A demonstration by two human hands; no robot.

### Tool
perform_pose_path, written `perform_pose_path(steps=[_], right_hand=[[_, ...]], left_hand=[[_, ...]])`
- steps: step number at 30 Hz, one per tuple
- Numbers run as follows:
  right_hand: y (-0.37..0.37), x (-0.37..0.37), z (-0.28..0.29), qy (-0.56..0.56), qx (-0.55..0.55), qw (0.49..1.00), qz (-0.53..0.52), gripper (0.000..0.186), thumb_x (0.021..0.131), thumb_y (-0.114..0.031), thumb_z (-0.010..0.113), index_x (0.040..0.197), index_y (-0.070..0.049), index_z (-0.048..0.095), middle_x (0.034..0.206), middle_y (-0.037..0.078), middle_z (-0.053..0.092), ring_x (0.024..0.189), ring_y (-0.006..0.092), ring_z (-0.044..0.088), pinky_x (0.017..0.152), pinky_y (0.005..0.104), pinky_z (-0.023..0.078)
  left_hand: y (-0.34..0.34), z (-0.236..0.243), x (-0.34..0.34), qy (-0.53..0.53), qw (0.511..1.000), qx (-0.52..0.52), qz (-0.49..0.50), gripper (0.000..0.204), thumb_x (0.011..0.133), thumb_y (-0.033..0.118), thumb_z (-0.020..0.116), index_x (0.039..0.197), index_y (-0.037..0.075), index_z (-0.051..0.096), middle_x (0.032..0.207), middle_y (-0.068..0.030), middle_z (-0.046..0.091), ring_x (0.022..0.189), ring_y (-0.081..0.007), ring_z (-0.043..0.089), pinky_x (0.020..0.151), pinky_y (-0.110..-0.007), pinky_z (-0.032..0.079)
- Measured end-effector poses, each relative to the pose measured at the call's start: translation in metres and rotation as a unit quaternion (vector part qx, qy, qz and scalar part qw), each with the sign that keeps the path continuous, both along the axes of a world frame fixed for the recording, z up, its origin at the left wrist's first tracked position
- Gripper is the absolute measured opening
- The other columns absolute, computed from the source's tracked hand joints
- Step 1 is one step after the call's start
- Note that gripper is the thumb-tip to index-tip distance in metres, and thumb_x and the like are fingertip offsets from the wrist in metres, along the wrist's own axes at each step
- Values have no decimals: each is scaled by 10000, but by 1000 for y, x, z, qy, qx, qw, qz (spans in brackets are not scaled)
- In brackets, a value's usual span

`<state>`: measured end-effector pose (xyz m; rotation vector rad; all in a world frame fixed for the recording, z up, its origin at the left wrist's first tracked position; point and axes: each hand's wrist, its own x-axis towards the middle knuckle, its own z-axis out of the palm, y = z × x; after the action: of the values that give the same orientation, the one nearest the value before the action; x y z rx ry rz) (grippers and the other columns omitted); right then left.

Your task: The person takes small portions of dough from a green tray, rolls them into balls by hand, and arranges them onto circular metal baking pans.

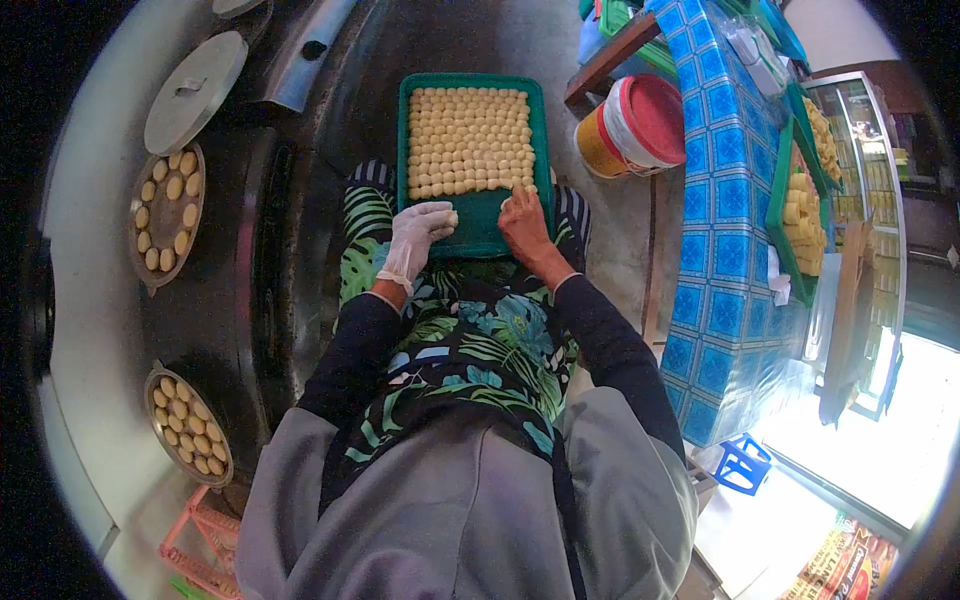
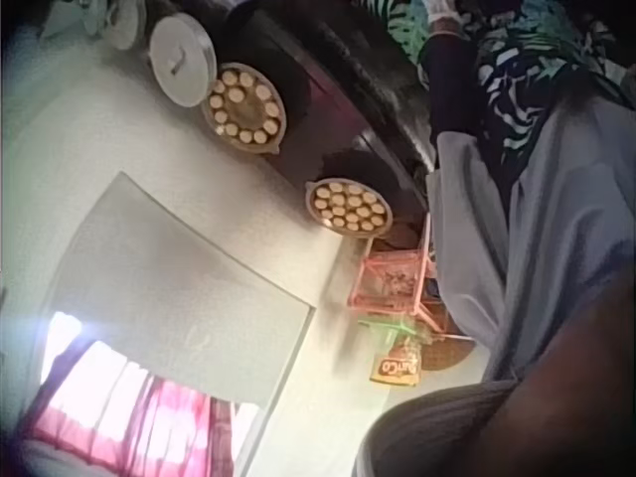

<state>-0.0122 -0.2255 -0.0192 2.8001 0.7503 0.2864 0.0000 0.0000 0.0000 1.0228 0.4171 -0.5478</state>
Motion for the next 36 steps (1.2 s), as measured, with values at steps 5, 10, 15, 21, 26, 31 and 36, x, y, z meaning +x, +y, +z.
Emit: perform_pose_path(steps=[5,10,15,21,26,31,36], right_hand=[[7,0,16,112,45,991,-58,61,639,-13,648,683,-4,689,749,140,658,915,296,617,687,428,485],[-10,8,46,391,637,551,-372,111,810,-14,615,897,24,673,845,115,676,708,210,645,599,339,529],[-10,1,37,441,676,471,-356,218,846,-3,546,1041,61,618,857,127,659,686,194,653,590,312,557],[-17,-12,14,189,339,858,-337,219,773,-19,610,981,15,670,762,144,640,632,261,642,534,401,511],[18,-19,23,4,289,934,-210,356,700,-6,601,1042,-65,681,763,171,598,718,360,620,607,475,495],[60,-25,30,151,177,965,-120,545,749,8,560,1224,-250,634,834,164,560,786,361,591,684,448,483],[49,-20,24,235,179,943,-156,611,746,7,552,1270,-303,603,905,178,538,811,360,586,682,462,475]], left_hand=[[-4,1,0,-5,1000,-9,22,278,809,38,693,1057,-67,625,929,-107,678,808,-179,663,733,-263,558],[-3,12,-1,-19,1000,-10,-5,290,810,31,687,1073,-73,623,937,-117,675,820,-184,663,753,-262,560],[-4,5,1,-8,998,-8,-54,291,805,31,690,1068,-79,627,959,-123,674,826,-190,662,760,-264,564],[-24,-3,10,-56,979,153,-124,225,785,26,714,1000,-27,678,925,-66,698,779,-148,661,663,-250,528],[-24,-31,17,-228,922,287,-124,278,689,115,749,939,8,689,905,-123,700,769,-202,669,668,-329,515],[-17,-36,10,-389,792,465,-64,232,729,76,699,952,15,668,793,-151,627,773,-336,623,686,-414,502],[-9,-15,-16,-508,629,575,-128,416,739,63,639,1153,54,602,1109,-143,617,1053,-374,552,823,-422,481]])
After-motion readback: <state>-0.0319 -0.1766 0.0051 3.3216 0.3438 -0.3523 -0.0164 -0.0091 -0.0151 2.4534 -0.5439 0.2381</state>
